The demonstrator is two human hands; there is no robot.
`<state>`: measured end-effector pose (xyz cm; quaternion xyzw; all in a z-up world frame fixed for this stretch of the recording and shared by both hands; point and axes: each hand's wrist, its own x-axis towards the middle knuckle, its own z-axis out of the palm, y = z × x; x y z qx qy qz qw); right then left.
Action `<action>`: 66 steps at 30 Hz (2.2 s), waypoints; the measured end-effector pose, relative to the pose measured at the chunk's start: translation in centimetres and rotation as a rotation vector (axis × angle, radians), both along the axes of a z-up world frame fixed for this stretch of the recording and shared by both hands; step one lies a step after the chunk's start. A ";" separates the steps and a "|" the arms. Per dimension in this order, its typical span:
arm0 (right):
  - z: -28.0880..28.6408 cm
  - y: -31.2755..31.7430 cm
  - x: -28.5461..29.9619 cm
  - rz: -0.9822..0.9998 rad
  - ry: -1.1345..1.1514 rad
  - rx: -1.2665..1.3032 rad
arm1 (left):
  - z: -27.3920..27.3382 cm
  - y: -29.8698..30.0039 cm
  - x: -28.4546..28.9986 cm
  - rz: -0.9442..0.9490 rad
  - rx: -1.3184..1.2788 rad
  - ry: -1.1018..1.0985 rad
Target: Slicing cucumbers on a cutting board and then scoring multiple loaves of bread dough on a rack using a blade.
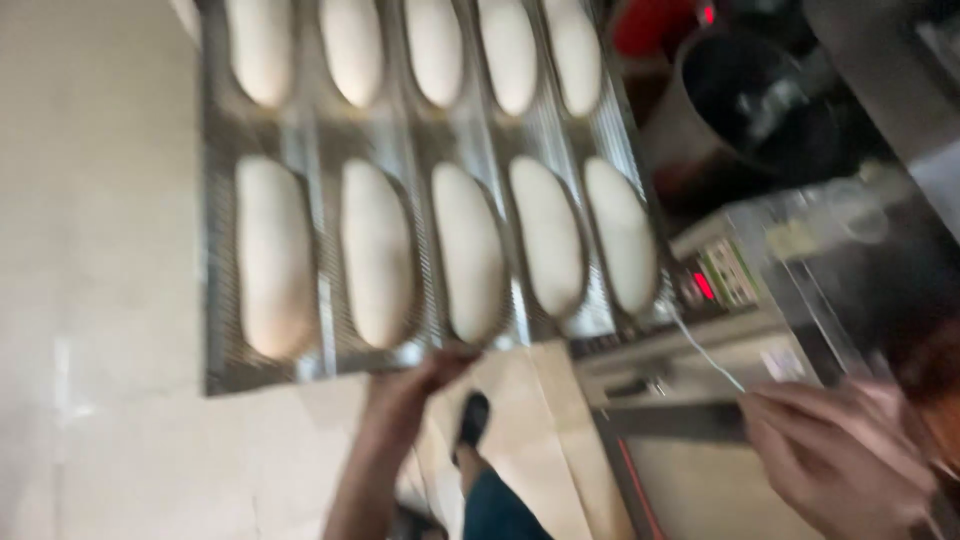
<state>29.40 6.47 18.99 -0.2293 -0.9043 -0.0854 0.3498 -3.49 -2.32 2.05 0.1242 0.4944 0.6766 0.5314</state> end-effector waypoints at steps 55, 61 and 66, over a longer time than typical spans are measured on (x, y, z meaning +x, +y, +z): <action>-10.5 22.2 -25.0 0.217 0.636 -0.530 | 0.1 29.6 -16.9 0.007 0.226 -0.261; -10.7 22.4 -22.9 0.100 0.563 -0.592 | -0.8 32.3 -18.4 0.189 0.013 -0.357; -9.6 19.6 -22.0 0.114 0.547 -0.530 | -4.0 23.2 -10.3 0.243 0.119 -0.132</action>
